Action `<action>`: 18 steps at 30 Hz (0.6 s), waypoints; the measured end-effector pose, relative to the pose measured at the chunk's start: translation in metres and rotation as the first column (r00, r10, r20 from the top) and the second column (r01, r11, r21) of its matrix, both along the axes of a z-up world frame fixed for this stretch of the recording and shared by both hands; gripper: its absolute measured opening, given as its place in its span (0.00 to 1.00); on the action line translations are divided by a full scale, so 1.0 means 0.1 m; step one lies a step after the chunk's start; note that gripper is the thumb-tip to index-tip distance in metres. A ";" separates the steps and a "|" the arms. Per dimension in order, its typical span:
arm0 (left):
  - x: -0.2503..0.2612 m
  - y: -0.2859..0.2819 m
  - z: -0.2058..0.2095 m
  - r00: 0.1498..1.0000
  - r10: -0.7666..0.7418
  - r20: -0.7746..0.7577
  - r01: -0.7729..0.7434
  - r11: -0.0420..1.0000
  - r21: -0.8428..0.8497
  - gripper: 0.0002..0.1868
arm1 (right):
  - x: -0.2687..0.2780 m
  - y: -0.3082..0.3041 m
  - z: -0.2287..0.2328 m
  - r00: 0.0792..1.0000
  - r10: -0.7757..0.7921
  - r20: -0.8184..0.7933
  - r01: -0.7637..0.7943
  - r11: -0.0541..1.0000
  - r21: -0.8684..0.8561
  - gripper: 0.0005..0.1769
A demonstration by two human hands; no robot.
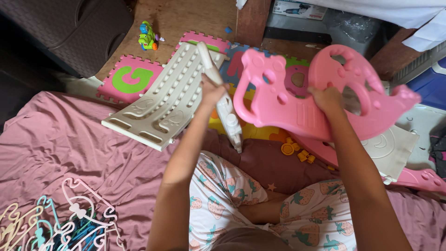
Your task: The person sits on the floor and assembles a pink and white plastic toy by connecting multiple parts and inserting yellow knobs. They align the pieces, press them together, and secure them with the knobs.
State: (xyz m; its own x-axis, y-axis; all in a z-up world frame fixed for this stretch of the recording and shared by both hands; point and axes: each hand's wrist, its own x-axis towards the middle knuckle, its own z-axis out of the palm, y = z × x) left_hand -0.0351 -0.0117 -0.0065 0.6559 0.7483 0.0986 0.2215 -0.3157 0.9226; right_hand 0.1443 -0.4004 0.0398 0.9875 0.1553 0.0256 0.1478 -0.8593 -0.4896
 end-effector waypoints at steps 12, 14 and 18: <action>-0.53 -0.70 0.13 0.998 0.001 -0.070 -0.006 0.997 -0.072 0.60 | 0.05 -0.16 -0.16 0.999 -0.042 -0.031 0.039 0.995 -0.092 0.60; -0.53 -0.63 0.03 0.979 -0.067 -0.194 0.051 0.995 -0.086 0.61 | 0.09 -0.23 -0.21 0.998 -0.062 -0.034 0.057 0.991 -0.118 0.58; -0.43 -0.51 -0.27 0.970 -0.110 -0.216 0.050 0.964 -0.262 0.61 | 0.14 -0.40 -0.36 0.975 -0.168 -0.147 0.123 0.953 -0.277 0.54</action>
